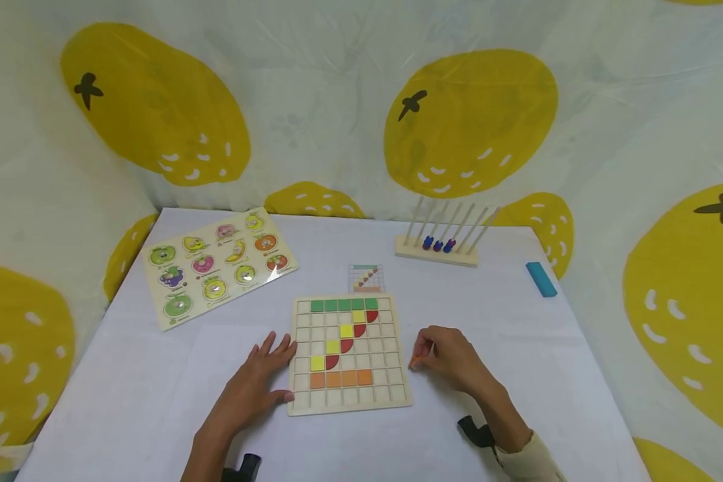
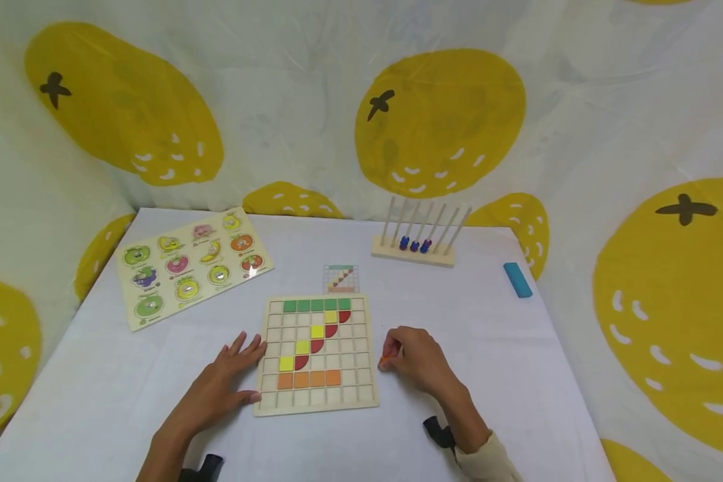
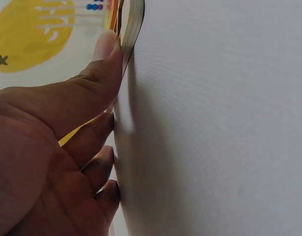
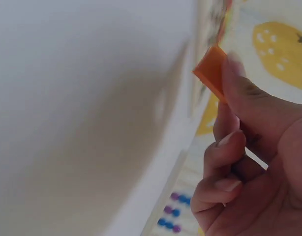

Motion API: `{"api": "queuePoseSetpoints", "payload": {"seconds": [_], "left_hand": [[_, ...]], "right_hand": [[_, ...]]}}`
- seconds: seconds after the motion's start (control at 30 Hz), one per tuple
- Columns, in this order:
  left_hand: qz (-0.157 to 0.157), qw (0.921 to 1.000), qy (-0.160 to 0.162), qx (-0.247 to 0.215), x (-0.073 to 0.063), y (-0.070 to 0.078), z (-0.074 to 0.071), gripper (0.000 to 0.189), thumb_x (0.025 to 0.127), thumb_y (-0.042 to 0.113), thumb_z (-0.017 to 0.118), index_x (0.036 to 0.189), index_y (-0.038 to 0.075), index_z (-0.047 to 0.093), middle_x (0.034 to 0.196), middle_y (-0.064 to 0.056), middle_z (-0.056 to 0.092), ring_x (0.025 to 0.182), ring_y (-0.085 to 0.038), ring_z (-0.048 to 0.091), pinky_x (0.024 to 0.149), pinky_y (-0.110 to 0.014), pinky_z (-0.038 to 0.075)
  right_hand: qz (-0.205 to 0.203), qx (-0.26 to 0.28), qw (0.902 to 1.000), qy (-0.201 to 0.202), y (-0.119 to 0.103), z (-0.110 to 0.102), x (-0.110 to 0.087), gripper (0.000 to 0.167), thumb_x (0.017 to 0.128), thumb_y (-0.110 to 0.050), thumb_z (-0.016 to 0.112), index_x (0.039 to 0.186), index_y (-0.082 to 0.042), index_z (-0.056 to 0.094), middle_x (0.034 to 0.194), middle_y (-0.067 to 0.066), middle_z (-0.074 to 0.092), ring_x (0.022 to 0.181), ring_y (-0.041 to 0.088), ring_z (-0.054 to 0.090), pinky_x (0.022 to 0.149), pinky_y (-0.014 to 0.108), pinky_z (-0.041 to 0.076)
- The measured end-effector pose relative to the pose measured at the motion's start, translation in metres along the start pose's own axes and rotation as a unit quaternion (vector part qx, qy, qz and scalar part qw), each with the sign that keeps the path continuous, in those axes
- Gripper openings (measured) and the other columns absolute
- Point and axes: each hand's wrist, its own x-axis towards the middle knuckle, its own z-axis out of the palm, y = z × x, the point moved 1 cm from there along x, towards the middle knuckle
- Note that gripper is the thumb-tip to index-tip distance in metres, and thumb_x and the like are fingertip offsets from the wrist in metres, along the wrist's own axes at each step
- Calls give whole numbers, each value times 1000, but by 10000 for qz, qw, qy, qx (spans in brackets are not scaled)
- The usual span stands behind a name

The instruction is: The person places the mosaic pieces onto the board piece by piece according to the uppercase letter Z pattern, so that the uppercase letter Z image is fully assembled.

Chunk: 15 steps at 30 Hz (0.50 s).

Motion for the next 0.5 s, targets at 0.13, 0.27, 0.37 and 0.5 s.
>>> {"api": "queuePoseSetpoints", "payload": {"seconds": [0.13, 0.27, 0.37, 0.5], "left_hand": [[29, 10000, 43, -35, -2, 2, -1, 100, 72, 23, 97, 160, 17, 49, 168, -4, 40, 166, -35, 19, 134, -58, 21], [105, 9999, 62, -29, -2, 2, 0, 101, 72, 22, 97, 160, 16, 49, 168, -4, 40, 166, -35, 19, 134, -58, 22], [119, 9999, 58, -7, -2, 2, 1, 101, 71, 22, 98, 160, 16, 49, 168, -4, 40, 165, -35, 20, 134, -58, 22], [90, 9999, 50, 13, -2, 3, -1, 101, 71, 22, 98, 160, 16, 49, 168, -5, 40, 165, -35, 20, 134, -58, 22]], "right_hand": [[-107, 210, 9995, -215, -23, 11, 7, 26, 79, -20, 94, 81, -24, 68, 73, -14, 58, 69, 7, 50, 60, 20, 42], [-74, 115, 9982, -584, -40, 26, 13, 26, 81, -20, 94, 79, -25, 68, 72, -13, 58, 72, 9, 53, 63, 22, 44], [-124, -88, 9968, -789, -48, 33, 16, 26, 82, -15, 92, 79, -23, 68, 72, -12, 58, 74, 11, 53, 63, 24, 44], [-314, -423, 9941, -948, -54, 37, 17, 26, 83, -12, 90, 80, -22, 67, 74, -11, 55, 75, 11, 52, 63, 24, 43]]}}
